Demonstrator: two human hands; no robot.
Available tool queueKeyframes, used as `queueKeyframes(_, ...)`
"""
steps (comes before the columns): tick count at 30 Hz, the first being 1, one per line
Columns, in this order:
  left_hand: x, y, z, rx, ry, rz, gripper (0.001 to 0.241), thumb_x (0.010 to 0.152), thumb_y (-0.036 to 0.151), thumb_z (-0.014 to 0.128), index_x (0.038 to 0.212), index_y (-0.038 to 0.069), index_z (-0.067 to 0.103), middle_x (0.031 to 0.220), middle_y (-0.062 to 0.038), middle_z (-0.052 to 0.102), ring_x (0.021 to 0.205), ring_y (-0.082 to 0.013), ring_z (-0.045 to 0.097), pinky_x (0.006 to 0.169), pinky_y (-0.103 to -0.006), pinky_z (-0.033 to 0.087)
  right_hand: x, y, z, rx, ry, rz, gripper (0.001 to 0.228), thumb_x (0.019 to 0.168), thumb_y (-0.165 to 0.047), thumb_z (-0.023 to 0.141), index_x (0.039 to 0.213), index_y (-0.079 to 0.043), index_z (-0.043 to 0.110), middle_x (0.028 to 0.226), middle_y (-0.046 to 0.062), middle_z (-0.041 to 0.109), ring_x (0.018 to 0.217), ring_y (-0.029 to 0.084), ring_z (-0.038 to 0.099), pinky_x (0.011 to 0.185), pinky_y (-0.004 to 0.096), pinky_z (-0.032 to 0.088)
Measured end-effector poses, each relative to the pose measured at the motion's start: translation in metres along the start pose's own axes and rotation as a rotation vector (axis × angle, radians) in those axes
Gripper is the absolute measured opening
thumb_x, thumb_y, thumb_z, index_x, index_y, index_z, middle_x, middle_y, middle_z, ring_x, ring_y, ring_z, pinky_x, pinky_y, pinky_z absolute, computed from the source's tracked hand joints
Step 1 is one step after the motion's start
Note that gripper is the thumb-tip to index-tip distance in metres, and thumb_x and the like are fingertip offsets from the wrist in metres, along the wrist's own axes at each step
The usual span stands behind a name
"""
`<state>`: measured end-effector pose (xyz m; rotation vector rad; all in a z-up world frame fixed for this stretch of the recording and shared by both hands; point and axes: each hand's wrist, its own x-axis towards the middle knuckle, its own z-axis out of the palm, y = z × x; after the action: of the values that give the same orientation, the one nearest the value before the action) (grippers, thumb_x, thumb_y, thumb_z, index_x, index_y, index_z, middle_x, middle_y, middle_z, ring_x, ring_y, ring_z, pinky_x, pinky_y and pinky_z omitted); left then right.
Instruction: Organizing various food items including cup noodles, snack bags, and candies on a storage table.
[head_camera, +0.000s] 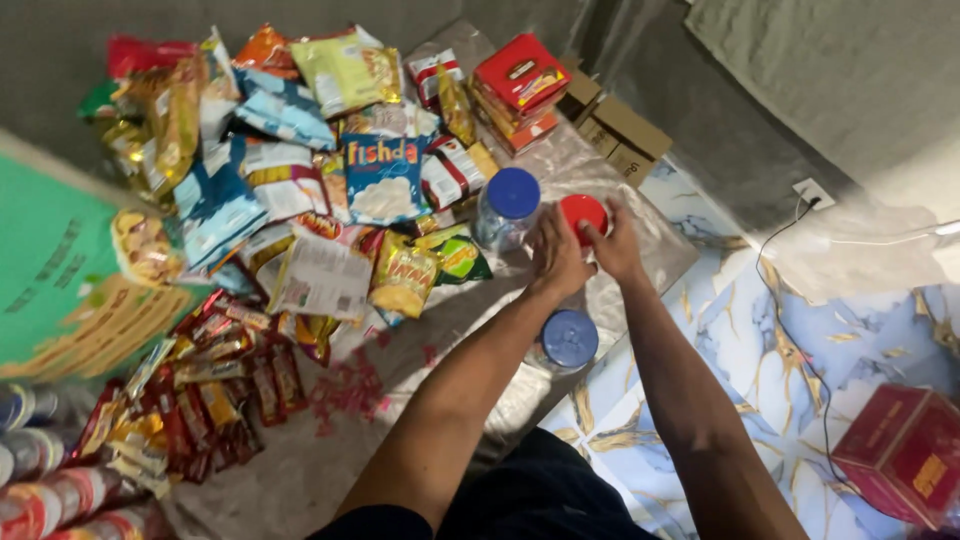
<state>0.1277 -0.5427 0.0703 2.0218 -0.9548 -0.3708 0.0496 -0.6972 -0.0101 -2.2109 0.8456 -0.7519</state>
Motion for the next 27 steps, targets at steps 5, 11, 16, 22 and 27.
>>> queueKeyframes(5,0.008,-0.024,0.037,0.059,0.025,-0.122,0.127,0.059,0.020,0.093,0.154,-0.004,0.013,0.148,-0.032,0.036,0.137,-0.0484,0.038,0.114,-0.0535,0.033,-0.015,-0.014,0.007,0.400,-0.106,0.276,0.060,0.091,-0.029,0.078,0.137,0.000,0.055,0.123,0.015,0.069,0.112,0.023,0.067,0.098,0.035,0.053)
queueKeyframes(11,0.006,0.012,0.013,0.049,0.132,-0.022,0.121,0.062,0.022,0.091,0.155,-0.003,0.017,0.142,-0.031,0.041,0.130,-0.0486,0.043,0.111,-0.0536,0.036,-0.018,-0.082,-0.040,0.347,-0.042,0.281,0.048,0.093,-0.023,0.075,0.132,0.000,0.060,0.112,0.015,0.071,0.099,0.024,0.068,0.082,0.036,0.055)
queueKeyframes(16,-0.031,0.072,-0.061,-0.067,0.304,0.118,0.116,0.066,0.026,0.087,0.157,-0.004,0.021,0.142,-0.030,0.045,0.130,-0.0475,0.044,0.113,-0.0553,0.035,-0.024,-0.155,-0.089,0.301,0.074,0.010,0.045,0.096,-0.019,0.076,0.133,0.002,0.060,0.120,0.013,0.063,0.106,0.020,0.065,0.084,0.034,0.058)
queueKeyframes(22,-0.106,0.089,-0.142,-0.090,0.580,0.110,0.114,0.061,0.026,0.083,0.155,-0.004,0.026,0.144,-0.028,0.045,0.132,-0.0471,0.043,0.113,-0.0592,0.030,-0.067,-0.263,-0.091,0.527,-0.067,-0.143,0.045,0.099,-0.017,0.072,0.139,0.000,0.057,0.124,0.009,0.058,0.111,0.016,0.059,0.097,0.032,0.051)
queueKeyframes(27,-0.168,0.031,-0.175,0.029,0.849,0.064,0.103,0.069,0.024,0.084,0.154,-0.001,0.033,0.145,-0.025,0.044,0.133,-0.0450,0.043,0.114,-0.0575,0.032,-0.120,-0.318,-0.040,0.548,-0.312,-0.260,0.047,0.100,-0.018,0.071,0.140,-0.001,0.053,0.131,0.011,0.060,0.122,0.020,0.059,0.108,0.035,0.048)
